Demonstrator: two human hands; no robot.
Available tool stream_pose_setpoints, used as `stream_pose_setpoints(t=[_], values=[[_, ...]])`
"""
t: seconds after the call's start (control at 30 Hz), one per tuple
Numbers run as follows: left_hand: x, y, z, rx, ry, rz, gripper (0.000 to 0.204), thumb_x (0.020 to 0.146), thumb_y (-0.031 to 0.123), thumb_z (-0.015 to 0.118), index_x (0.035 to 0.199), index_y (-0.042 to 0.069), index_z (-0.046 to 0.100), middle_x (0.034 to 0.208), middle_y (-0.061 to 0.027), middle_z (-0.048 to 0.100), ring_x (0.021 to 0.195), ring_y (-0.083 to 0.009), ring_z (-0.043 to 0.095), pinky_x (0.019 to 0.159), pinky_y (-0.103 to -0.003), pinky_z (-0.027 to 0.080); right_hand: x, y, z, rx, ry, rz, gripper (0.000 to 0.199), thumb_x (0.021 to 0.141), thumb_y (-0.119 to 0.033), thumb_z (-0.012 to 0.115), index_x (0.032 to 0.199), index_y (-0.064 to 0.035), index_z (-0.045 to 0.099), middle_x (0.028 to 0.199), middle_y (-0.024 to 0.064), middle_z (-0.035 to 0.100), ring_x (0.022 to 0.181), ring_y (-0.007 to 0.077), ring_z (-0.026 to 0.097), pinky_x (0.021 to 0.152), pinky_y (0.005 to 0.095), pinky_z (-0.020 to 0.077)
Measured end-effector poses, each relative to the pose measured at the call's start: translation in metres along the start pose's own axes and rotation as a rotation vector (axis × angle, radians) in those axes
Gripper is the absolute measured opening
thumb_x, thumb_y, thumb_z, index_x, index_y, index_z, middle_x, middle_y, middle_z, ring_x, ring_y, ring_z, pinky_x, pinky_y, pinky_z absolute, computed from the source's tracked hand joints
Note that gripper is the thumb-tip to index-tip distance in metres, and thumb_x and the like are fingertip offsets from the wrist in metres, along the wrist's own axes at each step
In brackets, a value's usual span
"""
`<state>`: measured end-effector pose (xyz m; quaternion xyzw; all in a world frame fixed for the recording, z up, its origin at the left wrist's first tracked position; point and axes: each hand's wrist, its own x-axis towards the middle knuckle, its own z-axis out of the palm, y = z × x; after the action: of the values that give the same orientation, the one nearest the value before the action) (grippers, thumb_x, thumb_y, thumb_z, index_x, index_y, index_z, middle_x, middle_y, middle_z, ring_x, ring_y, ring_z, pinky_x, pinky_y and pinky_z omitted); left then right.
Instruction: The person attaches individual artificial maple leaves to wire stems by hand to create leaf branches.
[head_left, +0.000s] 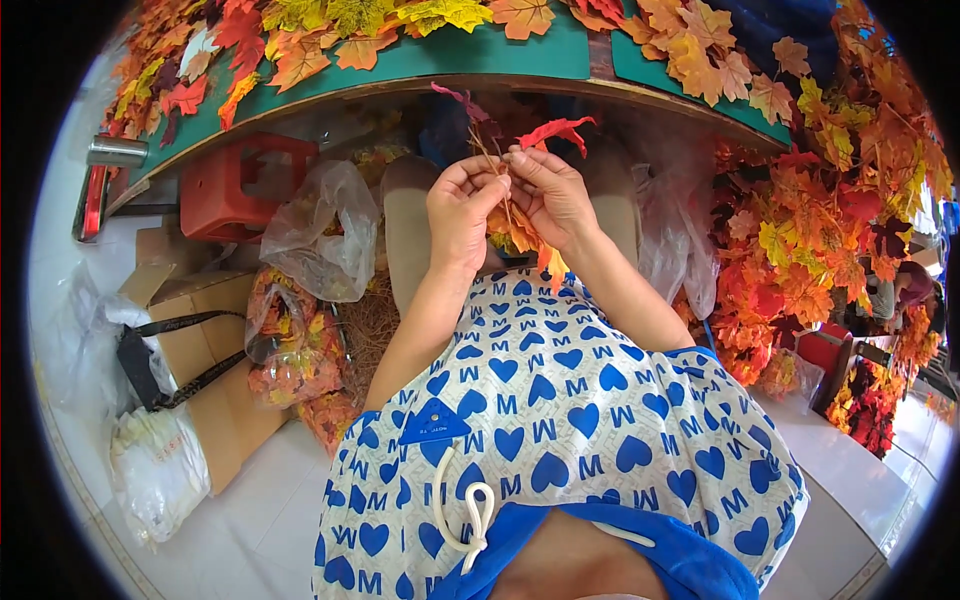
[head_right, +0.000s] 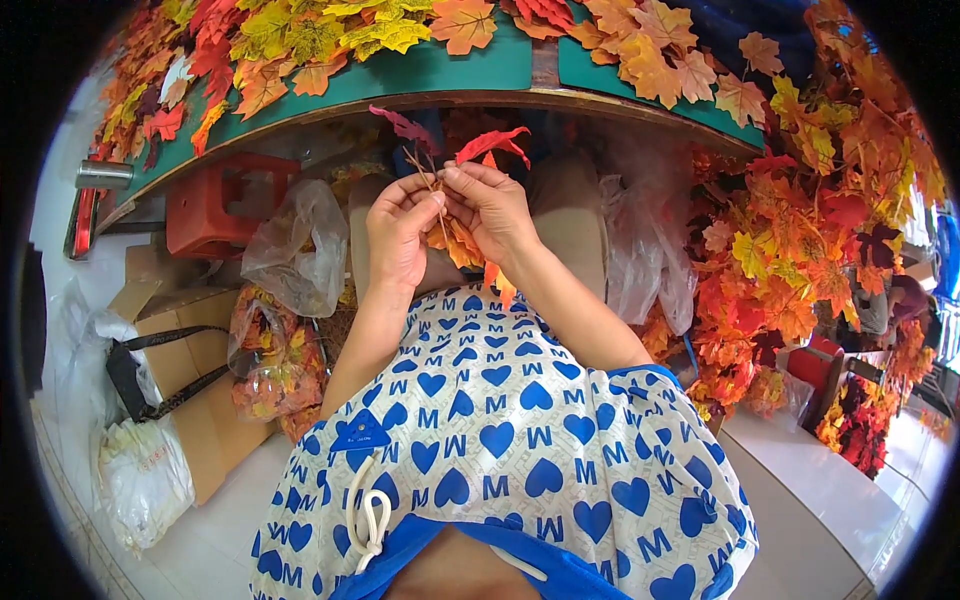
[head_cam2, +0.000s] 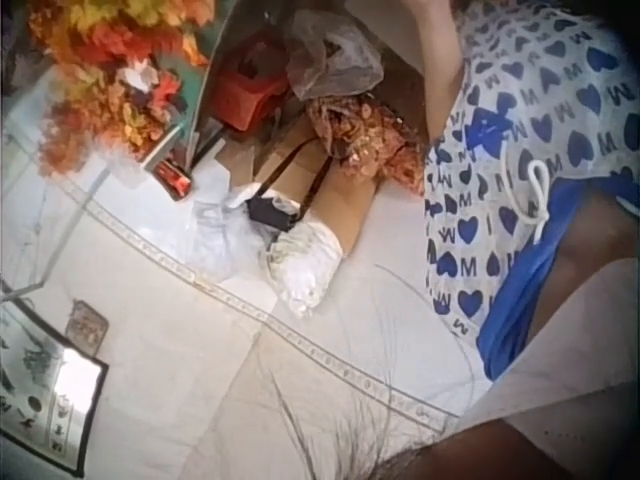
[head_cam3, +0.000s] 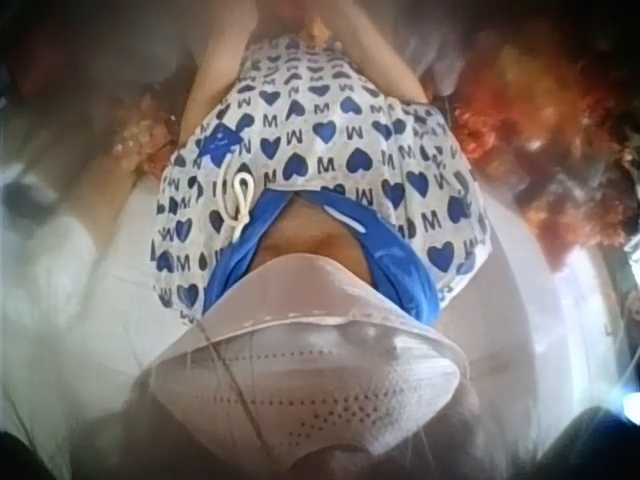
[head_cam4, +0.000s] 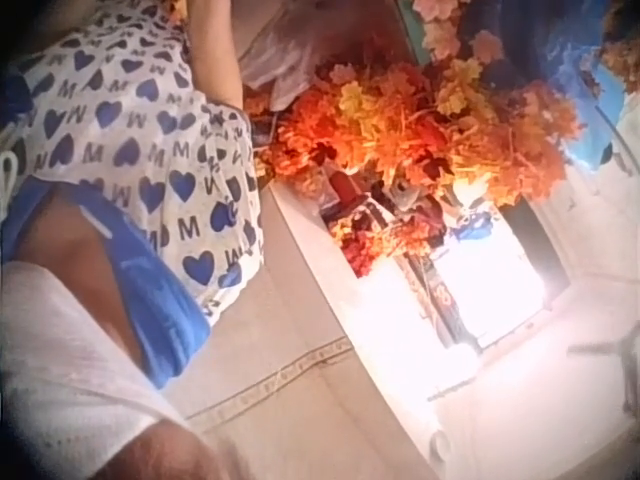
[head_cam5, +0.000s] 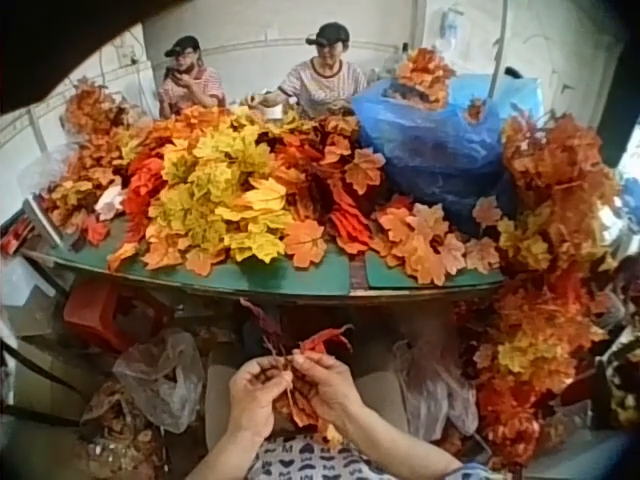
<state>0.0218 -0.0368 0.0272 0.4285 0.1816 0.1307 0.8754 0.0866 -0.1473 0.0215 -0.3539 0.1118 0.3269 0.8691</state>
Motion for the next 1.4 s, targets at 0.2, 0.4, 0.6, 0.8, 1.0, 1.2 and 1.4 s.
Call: stream_pose_setpoints(t=[0.2, 0.4, 0.6, 0.8, 1.0, 1.2, 1.4], values=[[-0.001, -0.003, -0.001, -0.007, 0.007, 0.000, 0.022, 0.076, -0.007, 0.064, 0.097, -0.003, 0.059, 0.084, -0.0062, 0.063, 0.071, -0.0097, 0.059, 0.069, -0.021, 0.049, -0.003, 0.002, -0.002, -0.012, -0.001, 0.002, 0.014, 0.084, -0.007, 0.064, 0.097, -0.0021, 0.063, 0.091, 0.0066, 0.066, 0.081, 0.0143, 0.064, 0.074, 0.0248, 0.0547], [-0.001, -0.005, -0.003, 0.015, 0.026, -0.006, 0.023, 0.076, -0.008, 0.064, 0.098, -0.003, 0.058, 0.087, -0.0065, 0.063, 0.072, -0.0097, 0.060, 0.071, -0.021, 0.050, -0.002, 0.007, -0.004, 0.006, 0.020, 0.005, 0.013, 0.084, -0.007, 0.064, 0.096, -0.0025, 0.063, 0.091, 0.0059, 0.066, 0.081, 0.0133, 0.063, 0.074, 0.0238, 0.0537], [0.004, -0.006, -0.002, -0.003, 0.018, 0.008, 0.024, 0.076, -0.010, 0.064, 0.099, -0.004, 0.057, 0.087, -0.0071, 0.063, 0.075, -0.0101, 0.061, 0.071, -0.022, 0.050, 0.002, 0.007, -0.004, -0.002, 0.026, -0.008, 0.013, 0.083, -0.008, 0.065, 0.096, -0.0025, 0.063, 0.090, 0.0054, 0.066, 0.080, 0.0129, 0.063, 0.074, 0.0237, 0.0530], [0.005, -0.012, -0.006, -0.037, 0.025, 0.025, 0.027, 0.077, -0.010, 0.064, 0.102, -0.005, 0.057, 0.087, -0.0071, 0.063, 0.074, -0.0100, 0.060, 0.071, -0.021, 0.050, 0.003, 0.011, -0.006, -0.030, 0.028, -0.024, 0.013, 0.082, -0.007, 0.067, 0.094, -0.0018, 0.063, 0.090, 0.0049, 0.065, 0.079, 0.0120, 0.063, 0.073, 0.0237, 0.0531], [0.003, -0.026, -0.008, 0.018, 0.056, 0.125, 0.028, 0.077, -0.011, 0.063, 0.104, -0.005, 0.057, 0.090, -0.0082, 0.063, 0.078, -0.0113, 0.060, 0.073, -0.023, 0.050, -0.004, 0.018, -0.012, -0.126, -0.007, -0.161, 0.012, 0.080, -0.005, 0.069, 0.089, -0.0011, 0.062, 0.079, 0.0028, 0.064, 0.065, 0.0093, 0.060, 0.058, 0.0206, 0.0488], [0.005, -0.031, -0.013, -0.018, 0.009, 0.107, 0.030, 0.077, -0.014, 0.060, 0.105, -0.004, 0.057, 0.097, -0.0100, 0.063, 0.083, -0.0128, 0.060, 0.076, -0.024, 0.050, -0.006, 0.019, -0.020, -0.202, -0.029, -0.203, 0.011, 0.081, -0.006, 0.068, 0.081, -0.0009, 0.059, 0.067, 0.0011, 0.059, 0.052, 0.0066, 0.052, 0.046, 0.0202, 0.0403], [0.010, -0.031, -0.011, -0.007, 0.034, 0.068, 0.032, 0.077, -0.015, 0.059, 0.107, -0.003, 0.057, 0.097, -0.0084, 0.061, 0.086, -0.0116, 0.058, 0.081, -0.024, 0.048, 0.003, 0.011, -0.023, -0.334, 0.011, -0.231, 0.009, 0.081, -0.006, 0.069, 0.081, -0.0011, 0.061, 0.070, 0.0033, 0.062, 0.059, 0.0084, 0.057, 0.053, 0.0226, 0.0460]])
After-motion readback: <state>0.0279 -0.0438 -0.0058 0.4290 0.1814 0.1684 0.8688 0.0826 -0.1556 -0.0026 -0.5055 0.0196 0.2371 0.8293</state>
